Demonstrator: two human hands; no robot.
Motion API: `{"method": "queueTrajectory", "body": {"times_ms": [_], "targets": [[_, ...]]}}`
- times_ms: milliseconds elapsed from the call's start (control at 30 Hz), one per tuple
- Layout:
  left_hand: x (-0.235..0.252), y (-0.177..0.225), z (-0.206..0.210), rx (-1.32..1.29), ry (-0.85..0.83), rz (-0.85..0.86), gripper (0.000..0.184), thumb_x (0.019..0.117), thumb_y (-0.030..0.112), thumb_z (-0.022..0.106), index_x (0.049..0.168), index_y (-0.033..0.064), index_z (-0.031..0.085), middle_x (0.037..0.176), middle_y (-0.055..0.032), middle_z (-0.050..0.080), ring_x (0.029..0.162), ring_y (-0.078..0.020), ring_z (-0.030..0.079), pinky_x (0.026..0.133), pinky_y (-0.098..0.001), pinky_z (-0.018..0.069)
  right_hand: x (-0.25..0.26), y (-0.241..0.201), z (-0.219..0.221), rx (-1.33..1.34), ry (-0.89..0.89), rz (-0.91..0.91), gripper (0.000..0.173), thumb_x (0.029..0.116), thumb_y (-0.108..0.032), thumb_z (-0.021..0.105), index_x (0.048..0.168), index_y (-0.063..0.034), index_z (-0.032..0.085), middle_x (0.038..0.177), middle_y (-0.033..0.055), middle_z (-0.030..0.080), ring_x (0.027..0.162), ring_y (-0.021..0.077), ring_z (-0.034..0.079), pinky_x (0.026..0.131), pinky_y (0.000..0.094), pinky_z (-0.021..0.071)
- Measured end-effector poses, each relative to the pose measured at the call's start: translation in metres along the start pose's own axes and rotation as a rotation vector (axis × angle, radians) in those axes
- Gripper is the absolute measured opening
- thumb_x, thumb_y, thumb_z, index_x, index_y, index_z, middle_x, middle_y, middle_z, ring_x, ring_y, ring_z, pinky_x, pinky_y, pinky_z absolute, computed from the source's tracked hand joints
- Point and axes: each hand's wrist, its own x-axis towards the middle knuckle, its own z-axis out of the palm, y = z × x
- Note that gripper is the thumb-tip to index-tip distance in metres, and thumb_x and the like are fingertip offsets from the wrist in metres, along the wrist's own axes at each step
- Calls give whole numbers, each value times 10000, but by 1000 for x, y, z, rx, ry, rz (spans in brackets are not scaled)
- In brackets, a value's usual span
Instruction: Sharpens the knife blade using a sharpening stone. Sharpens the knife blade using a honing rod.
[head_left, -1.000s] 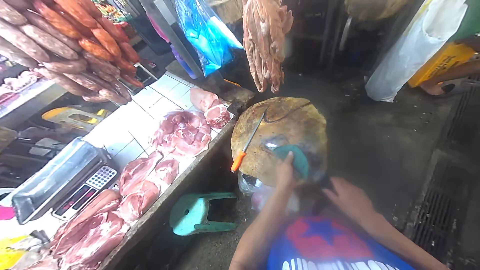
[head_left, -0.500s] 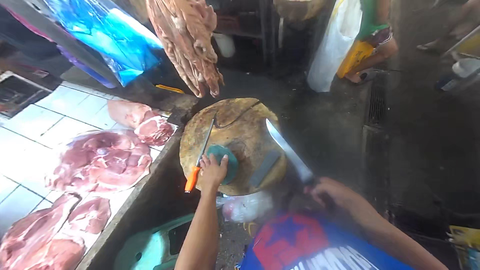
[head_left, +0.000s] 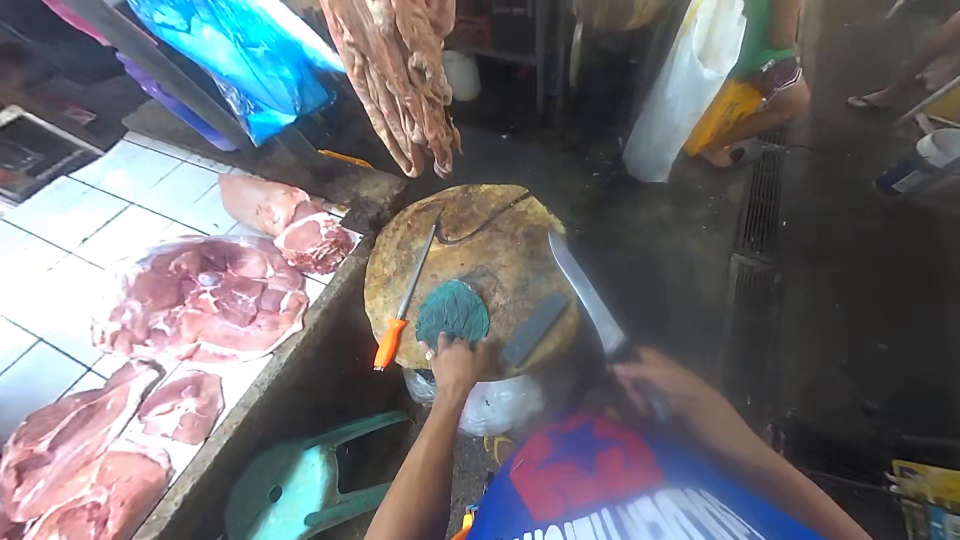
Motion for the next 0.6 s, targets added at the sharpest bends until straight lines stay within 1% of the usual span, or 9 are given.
{"method": "queueTrajectory", "body": {"times_ms": [67,133,200,267,333,400,467,533,600], "targets": [[16,-14,-1,-152,157,29,605,1033,541,457,1301,42,669,1429,-217,591,1475,-427,383,1221,-666,203,3,3,-3,106,-101,-7,306,965,-246,659,1205,-68,593,671,24,563,450,142,569,430,328,566],[30,-28,11,-153,92,24,768,1032,613,402,1547,42,412,1641,-215,328,1555,-429,200,1228,-670,159,6,1,-1,106,-129,-10,311,926,-220,693,1187,-76,603,648,16,554,449,136,573,437,322,568],[25,-31,26,-45,-63,-16,886,1017,683,337,1630,54,224,1718,-175,125,1591,-396,38,1230,-691,60,8,-5,3,-9,-71,2,312,907,-202,706,1168,-75,593,636,23,556,445,143,569,442,325,566],[13,-24,21,29,-135,-55,903,1009,720,251,1627,62,247,1721,-158,129,1594,-388,21,1220,-709,-7,11,-9,3,-140,-34,8,318,901,-197,723,1166,-67,606,633,29,565,442,146,564,449,325,560],[3,-18,2,7,-212,-89,863,1013,721,194,1570,100,413,1697,-140,246,1589,-396,81,1201,-740,-35,11,-12,2,-221,-39,24,303,901,-192,730,1158,-69,626,639,28,574,448,139,561,457,313,555],[-3,-20,-17,-210,-216,-99,732,1038,651,334,1410,87,614,1588,-171,445,1533,-413,272,1204,-733,102,7,-12,1,-265,-63,49,294,899,-183,733,1154,-74,636,654,30,589,455,133,563,459,304,552],[-8,-19,-37,-594,-76,-34,511,1046,498,516,1205,55,714,1207,-188,700,1168,-351,641,1007,-615,473,7,-13,0,-298,-96,59,290,892,-181,742,1145,-79,644,665,28,601,461,130,568,463,298,552],[-14,-10,-57,-1125,-100,66,441,1051,395,550,1291,38,650,1228,-133,709,1140,-251,677,1014,-465,533,5,-13,0,-332,-131,77,288,887,-181,744,1140,-83,649,677,29,613,471,130,577,466,298,555],[-25,7,-78,-1458,-182,237,499,1044,420,518,1363,43,592,1307,-129,677,1192,-248,664,1048,-436,528,4,-14,-1,-380,-173,93,288,880,-199,749,1130,-91,654,684,29,624,484,128,587,478,300,560]]}}
